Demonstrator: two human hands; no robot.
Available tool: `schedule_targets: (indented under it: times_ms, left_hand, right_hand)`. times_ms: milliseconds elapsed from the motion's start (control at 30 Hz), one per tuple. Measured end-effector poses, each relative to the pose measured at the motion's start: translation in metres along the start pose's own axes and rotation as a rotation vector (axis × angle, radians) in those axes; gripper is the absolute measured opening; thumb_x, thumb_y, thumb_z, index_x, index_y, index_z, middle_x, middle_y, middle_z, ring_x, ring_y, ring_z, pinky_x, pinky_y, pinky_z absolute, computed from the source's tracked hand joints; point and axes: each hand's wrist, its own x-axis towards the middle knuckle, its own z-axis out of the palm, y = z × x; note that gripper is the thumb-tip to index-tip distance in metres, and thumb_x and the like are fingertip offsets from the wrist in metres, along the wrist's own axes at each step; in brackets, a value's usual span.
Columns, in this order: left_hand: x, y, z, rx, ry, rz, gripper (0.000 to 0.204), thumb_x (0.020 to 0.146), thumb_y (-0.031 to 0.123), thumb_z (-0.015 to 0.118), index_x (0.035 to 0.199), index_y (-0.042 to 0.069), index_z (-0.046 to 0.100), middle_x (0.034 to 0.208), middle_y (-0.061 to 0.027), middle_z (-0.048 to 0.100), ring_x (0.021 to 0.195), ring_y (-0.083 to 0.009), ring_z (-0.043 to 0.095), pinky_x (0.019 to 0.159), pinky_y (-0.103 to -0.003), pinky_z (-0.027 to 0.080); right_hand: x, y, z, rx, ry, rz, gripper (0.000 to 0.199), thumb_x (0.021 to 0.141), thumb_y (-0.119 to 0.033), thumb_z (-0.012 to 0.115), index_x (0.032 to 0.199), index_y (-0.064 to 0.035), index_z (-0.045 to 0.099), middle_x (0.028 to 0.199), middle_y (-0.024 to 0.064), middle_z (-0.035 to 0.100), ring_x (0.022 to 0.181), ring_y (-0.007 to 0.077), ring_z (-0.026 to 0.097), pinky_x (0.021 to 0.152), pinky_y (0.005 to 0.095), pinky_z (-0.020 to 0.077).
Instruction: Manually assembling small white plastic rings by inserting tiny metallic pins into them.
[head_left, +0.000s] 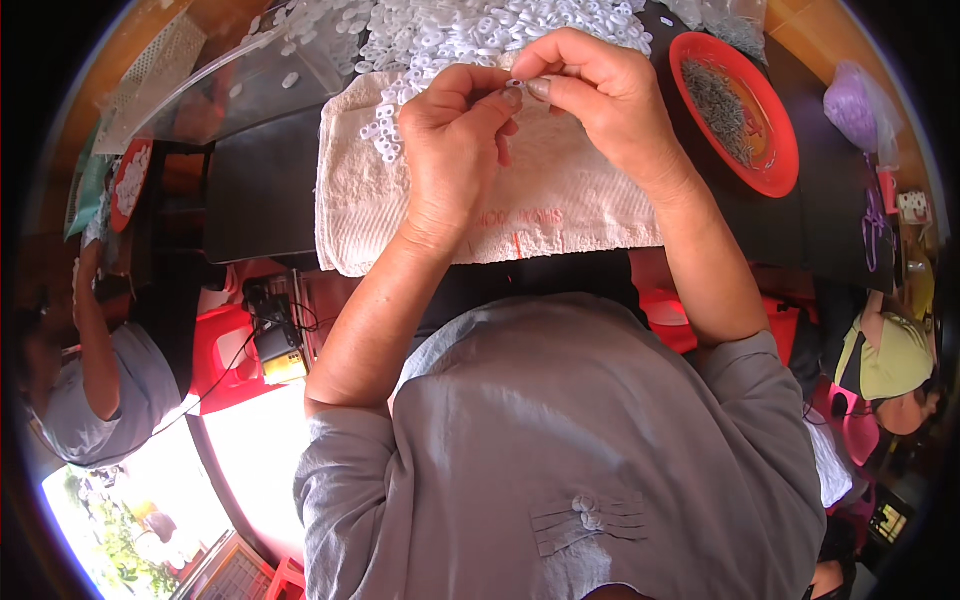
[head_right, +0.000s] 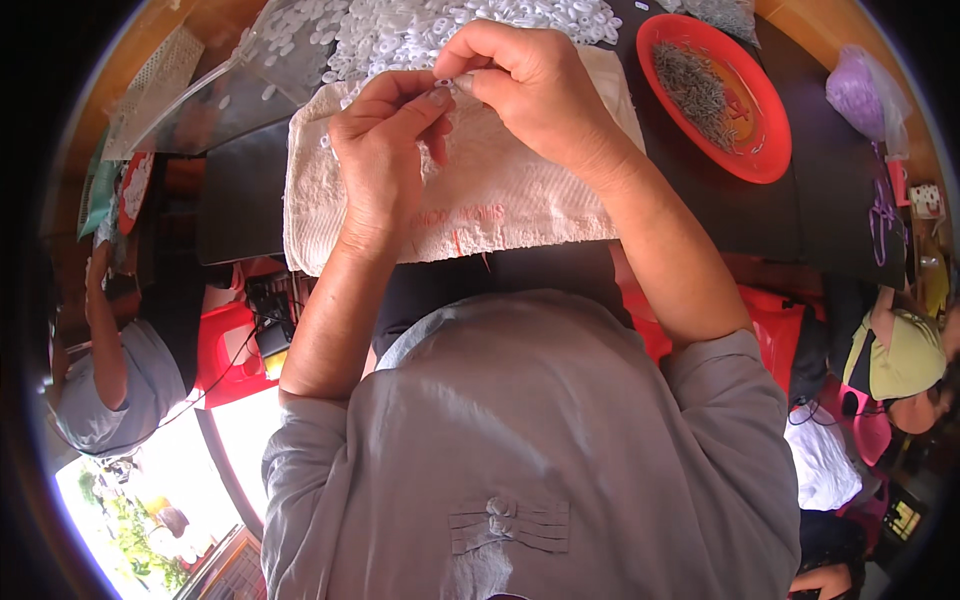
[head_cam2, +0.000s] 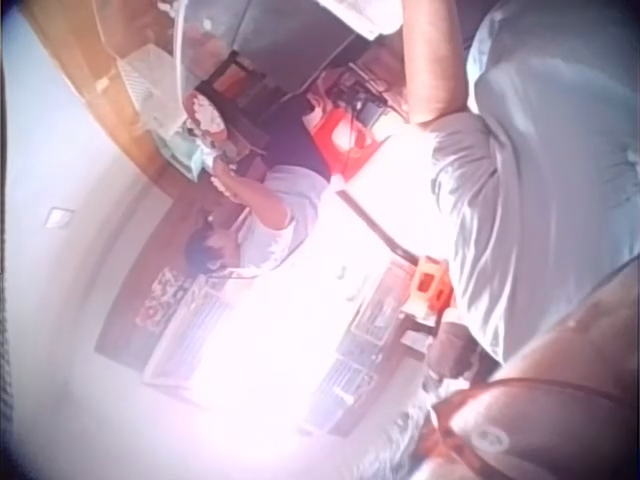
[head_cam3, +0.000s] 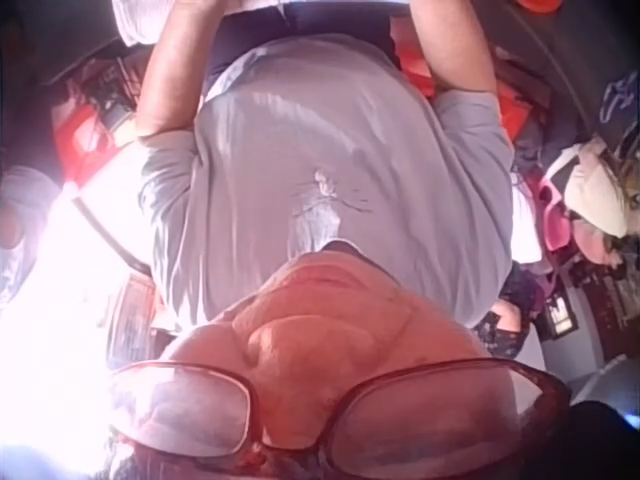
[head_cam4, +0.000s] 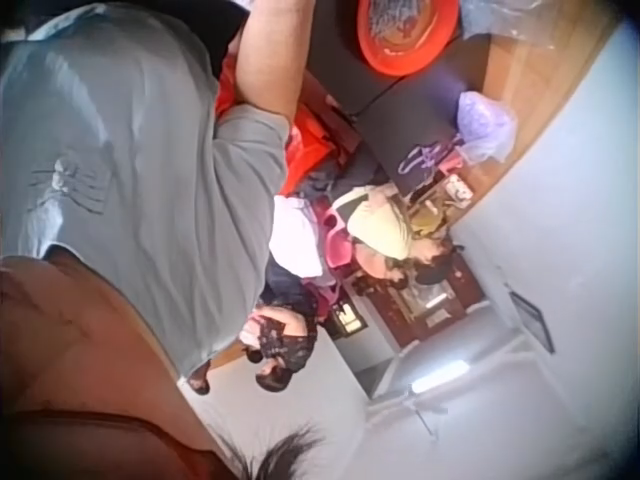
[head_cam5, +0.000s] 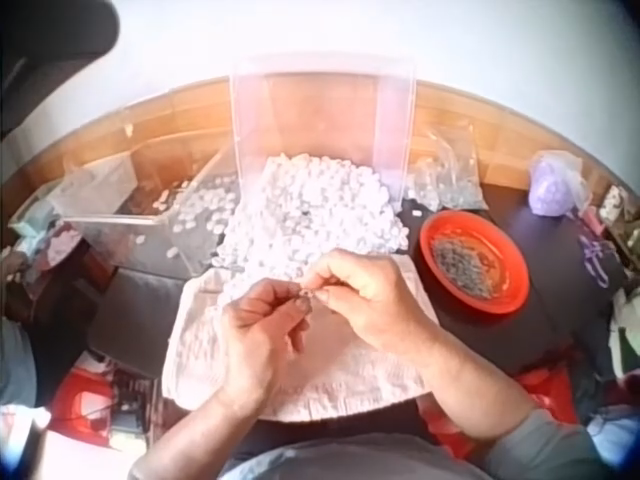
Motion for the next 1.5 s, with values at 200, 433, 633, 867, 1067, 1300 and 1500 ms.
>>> schedule_targets:
  times_ms: [200,433,633,867,1067,1300,1500]
  left_hand:
    - [-0.002,-0.001,0.004,0.062,0.03,0.101,0.006,0.083,0.001,0.063,0.087,-0.003,0.064,0.068,-0.0042,0.061,0.055,-0.0065,0.053,0.045,-0.02,0.04]
    - [-0.001,0.0,0.0,-0.037,0.048,-0.005,0.003,0.083,0.0,0.062,0.085,-0.003,0.062,0.069,-0.0061,0.061,0.056,-0.0084,0.053,0.046,-0.022,0.04]
    - [0.001,-0.002,-0.002,-0.174,-0.023,-0.054,0.011,0.089,0.002,0.058,0.095,-0.006,0.06,0.077,-0.0118,0.064,0.056,-0.013,0.056,0.045,-0.023,0.041]
    - [0.002,-0.005,-0.005,-0.167,-0.008,-0.055,0.009,0.088,0.0,0.059,0.094,-0.006,0.059,0.076,-0.0112,0.063,0.054,-0.0124,0.055,0.043,-0.023,0.04]
    - [0.0,-0.003,-0.007,-0.036,-0.021,-0.025,0.008,0.086,-0.001,0.06,0.092,-0.006,0.059,0.074,-0.0098,0.062,0.054,-0.0118,0.054,0.042,-0.023,0.039]
    - [0.002,-0.004,-0.008,-0.229,-0.007,-0.081,0.006,0.087,0.0,0.059,0.089,-0.005,0.06,0.073,-0.0094,0.061,0.053,-0.0117,0.053,0.042,-0.023,0.038]
    - [0.002,-0.002,-0.008,-0.285,-0.007,-0.107,0.007,0.088,0.001,0.058,0.091,-0.005,0.059,0.075,-0.0106,0.062,0.055,-0.0128,0.055,0.043,-0.023,0.04]
  right_hand:
    - [-0.003,-0.004,0.01,-0.072,0.026,-0.148,0.014,0.086,0.002,0.054,0.095,0.0003,0.064,0.086,0.0008,0.067,0.077,0.0061,0.059,0.067,0.021,0.048]
    - [0.006,0.0,0.018,0.014,0.157,-0.518,0.007,0.085,0.003,0.058,0.092,0.0021,0.058,0.08,0.0036,0.062,0.074,0.0103,0.059,0.066,0.0226,0.047]
    - [0.009,0.01,0.009,0.408,-0.047,-0.23,0.01,0.089,0.001,0.057,0.099,0.0026,0.057,0.088,0.004,0.063,0.08,0.0093,0.06,0.07,0.021,0.0477]
    - [0.0,-0.007,0.009,0.314,0.006,0.046,0.011,0.087,0.003,0.058,0.098,0.0022,0.058,0.087,0.0051,0.064,0.078,0.0098,0.062,0.068,0.0219,0.0489]
    - [0.001,-0.02,0.015,-0.126,0.046,-0.308,0.013,0.084,0.005,0.06,0.096,0.0019,0.059,0.08,0.008,0.065,0.076,0.0132,0.064,0.066,0.024,0.05]
    - [0.002,-0.008,0.016,0.315,0.05,0.021,0.012,0.085,0.004,0.06,0.097,0.0016,0.059,0.081,0.0065,0.064,0.079,0.012,0.063,0.068,0.0243,0.0507]
    - [0.001,-0.006,0.007,0.273,0.045,0.18,0.009,0.09,-0.008,0.059,0.094,-0.0011,0.064,0.083,-0.0012,0.063,0.075,0.0055,0.057,0.068,0.0209,0.0466]
